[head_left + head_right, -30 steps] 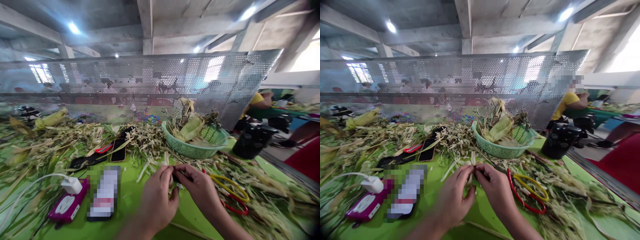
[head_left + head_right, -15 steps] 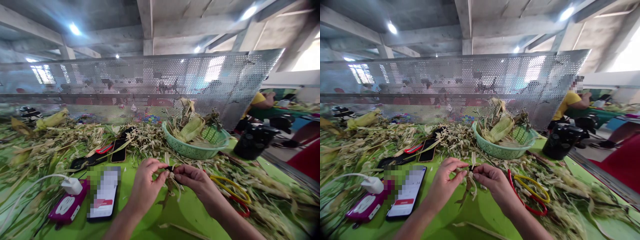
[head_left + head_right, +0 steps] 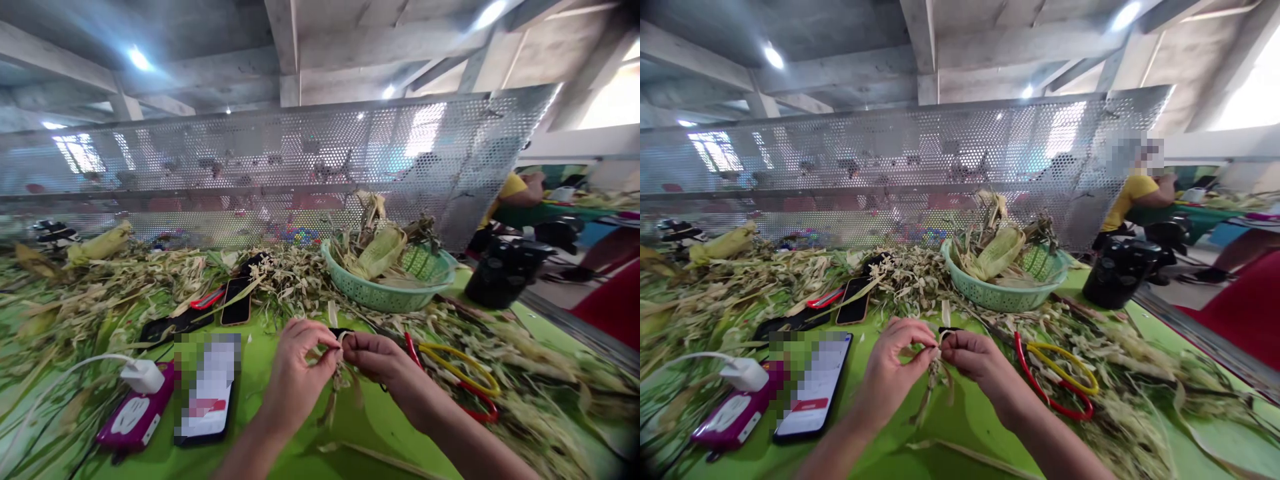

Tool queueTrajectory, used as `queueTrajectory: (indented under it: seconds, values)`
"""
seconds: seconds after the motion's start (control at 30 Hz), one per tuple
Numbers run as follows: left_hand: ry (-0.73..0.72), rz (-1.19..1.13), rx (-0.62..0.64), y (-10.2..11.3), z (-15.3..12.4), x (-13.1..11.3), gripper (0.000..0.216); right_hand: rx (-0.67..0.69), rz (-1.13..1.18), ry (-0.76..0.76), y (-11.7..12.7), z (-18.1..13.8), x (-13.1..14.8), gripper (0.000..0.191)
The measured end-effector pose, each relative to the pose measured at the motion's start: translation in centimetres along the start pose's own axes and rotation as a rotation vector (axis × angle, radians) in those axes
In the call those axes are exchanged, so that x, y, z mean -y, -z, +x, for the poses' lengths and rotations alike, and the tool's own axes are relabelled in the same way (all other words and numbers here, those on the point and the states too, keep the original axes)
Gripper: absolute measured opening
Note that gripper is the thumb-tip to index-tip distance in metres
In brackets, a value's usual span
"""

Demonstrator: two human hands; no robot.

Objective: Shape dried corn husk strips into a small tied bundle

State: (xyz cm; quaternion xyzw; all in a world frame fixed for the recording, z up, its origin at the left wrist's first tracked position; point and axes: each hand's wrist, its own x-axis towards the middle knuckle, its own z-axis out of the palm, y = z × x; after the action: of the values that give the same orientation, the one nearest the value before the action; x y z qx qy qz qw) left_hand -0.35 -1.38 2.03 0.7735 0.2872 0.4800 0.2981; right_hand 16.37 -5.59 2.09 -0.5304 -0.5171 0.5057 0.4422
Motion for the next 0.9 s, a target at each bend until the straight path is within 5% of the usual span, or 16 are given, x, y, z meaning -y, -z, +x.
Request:
queueTrajectory:
  seconds: [0.2, 0.63, 0.9]
  values:
    - [0.136, -0.289, 0.194, 0.1, 0.0, 0.3, 0.009, 0.0, 0.051, -0.027, 0.0, 0.1, -0.7, 0.024]
    - [0.39, -0.3, 0.175, -0.3, 0.3, 1.3, 0.005, -0.219, -0.481, 0.306, 1.4, 0.3, -0.5, 0.014]
    - [0.417, -0.236, 0.182, -1.0, -0.1, 2.0, 0.006, -0.207, -0.616, 0.374, 0.5, -0.2, 0.0, 0.011]
